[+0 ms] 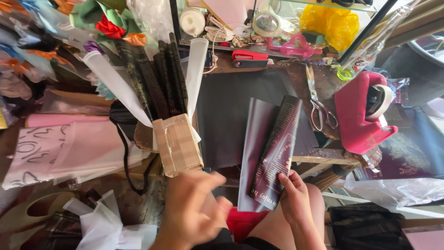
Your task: The person sits on a low stool and folds a sheet of white translucent paper by hand. They smooth the paper on a dark surface, fold it into a cone shape, and place it into a cardboard box alongside other rolled papers.
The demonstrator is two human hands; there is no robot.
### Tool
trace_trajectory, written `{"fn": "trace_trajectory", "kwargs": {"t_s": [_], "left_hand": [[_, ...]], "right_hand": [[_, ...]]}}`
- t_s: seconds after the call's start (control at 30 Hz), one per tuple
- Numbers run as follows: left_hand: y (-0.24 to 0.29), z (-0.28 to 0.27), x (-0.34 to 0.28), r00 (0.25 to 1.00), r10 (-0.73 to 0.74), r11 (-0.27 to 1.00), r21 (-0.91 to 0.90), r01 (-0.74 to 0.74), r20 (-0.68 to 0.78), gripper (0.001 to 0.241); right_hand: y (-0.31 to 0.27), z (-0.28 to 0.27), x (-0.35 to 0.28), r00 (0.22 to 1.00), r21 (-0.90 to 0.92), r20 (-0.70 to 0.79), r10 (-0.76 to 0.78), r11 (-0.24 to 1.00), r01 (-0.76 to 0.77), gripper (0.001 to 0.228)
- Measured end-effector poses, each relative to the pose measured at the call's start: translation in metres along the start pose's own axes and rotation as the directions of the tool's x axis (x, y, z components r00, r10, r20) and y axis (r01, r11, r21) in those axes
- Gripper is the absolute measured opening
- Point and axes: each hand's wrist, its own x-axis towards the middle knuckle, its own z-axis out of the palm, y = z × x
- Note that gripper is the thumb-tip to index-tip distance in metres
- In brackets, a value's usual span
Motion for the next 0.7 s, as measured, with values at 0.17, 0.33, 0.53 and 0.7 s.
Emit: {"fn": "trace_trajectory", "kwargs": {"t_s": [0.17, 0.33, 0.53, 0.7], "left_hand": [[0.002, 0.073, -0.009, 0.968, -0.024, 0.909, -0.398, 0.125, 0.249, 0.035], [-0.032, 0.133, 0.006, 0.911, -0.182, 0.915, -0.277, 0.295, 0.369, 0.061], [-0.041, 0.156, 0.065, 0.706, -0.415, 0.838, -0.062, 0.542, 0.574, 0.096], [-0.054, 0.177, 0.098, 0.648, -0.5, 0.773, -0.042, 0.633, 0.574, 0.096]], "right_hand": [[0.001, -0.014, 0.004, 0.999, -0.063, 0.019, 0.045, 0.997, -0.043, 0.009], [-0.002, -0.012, -0.004, 0.997, -0.099, 0.061, 0.037, 0.995, -0.031, 0.008], [-0.001, -0.013, 0.001, 0.995, -0.079, 0.096, 0.027, 0.997, -0.019, 0.011], [-0.008, -0.005, 0.005, 0.996, -0.179, 0.078, 0.033, 0.984, -0.018, 0.012]]}}
